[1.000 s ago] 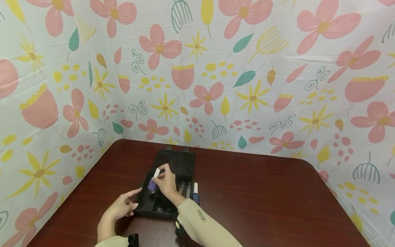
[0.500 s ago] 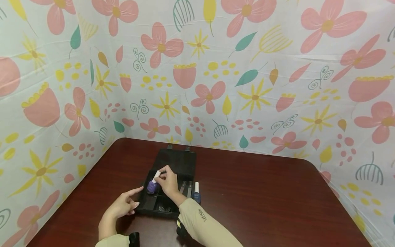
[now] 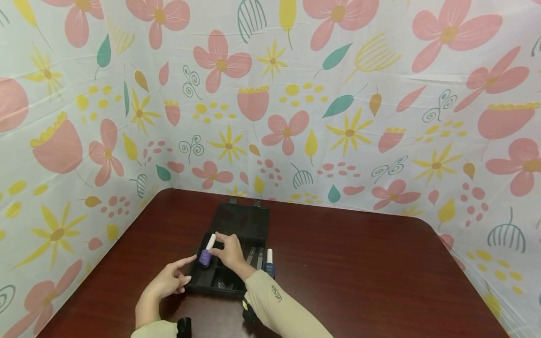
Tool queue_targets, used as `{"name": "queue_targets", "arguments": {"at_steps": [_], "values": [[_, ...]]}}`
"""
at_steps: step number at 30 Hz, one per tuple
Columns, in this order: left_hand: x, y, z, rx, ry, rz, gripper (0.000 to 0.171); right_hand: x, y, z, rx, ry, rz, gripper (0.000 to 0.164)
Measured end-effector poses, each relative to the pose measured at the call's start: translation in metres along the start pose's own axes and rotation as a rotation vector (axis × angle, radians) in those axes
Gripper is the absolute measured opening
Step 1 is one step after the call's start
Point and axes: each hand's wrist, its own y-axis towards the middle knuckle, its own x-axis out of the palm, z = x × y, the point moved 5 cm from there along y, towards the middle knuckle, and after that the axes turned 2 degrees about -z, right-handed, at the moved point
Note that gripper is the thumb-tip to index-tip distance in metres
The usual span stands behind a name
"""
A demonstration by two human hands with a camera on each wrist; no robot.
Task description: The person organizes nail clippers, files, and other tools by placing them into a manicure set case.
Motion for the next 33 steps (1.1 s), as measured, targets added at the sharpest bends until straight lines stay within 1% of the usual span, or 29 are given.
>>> {"name": "queue_targets", "arguments": {"at_steps": [4, 7, 14, 17, 22, 27, 33], "values": [[0.0, -0.001, 0.0, 0.001, -0.005, -0.002, 0.051, 0.002, -0.001, 0.001, 0.061, -0.034, -0.091, 0.05], [0.0, -0.001, 0.0, -0.003, -0.005, 0.006, 0.05, 0.003, 0.0, 0.001, 0.065, -0.025, -0.122, 0.053], [0.001, -0.001, 0.0, -0.021, -0.002, 0.029, 0.05, -0.001, -0.001, 0.0, -0.003, 0.026, -0.14, 0.056], [0.0, -0.001, 0.0, -0.026, 0.001, 0.036, 0.05, -0.006, -0.002, 0.0, -0.02, 0.059, -0.151, 0.057], [0.0, -0.001, 0.0, -0.053, 0.009, 0.063, 0.05, -0.014, -0.005, 0.002, -0.033, 0.091, -0.168, 0.058], [0.002, -0.001, 0.0, -0.058, 0.009, 0.064, 0.051, -0.021, -0.011, 0.006, -0.059, 0.152, -0.151, 0.056], [0.002, -0.002, 0.0, -0.054, 0.021, 0.066, 0.051, -0.032, -0.017, 0.008, -0.065, 0.233, -0.135, 0.054]]}}
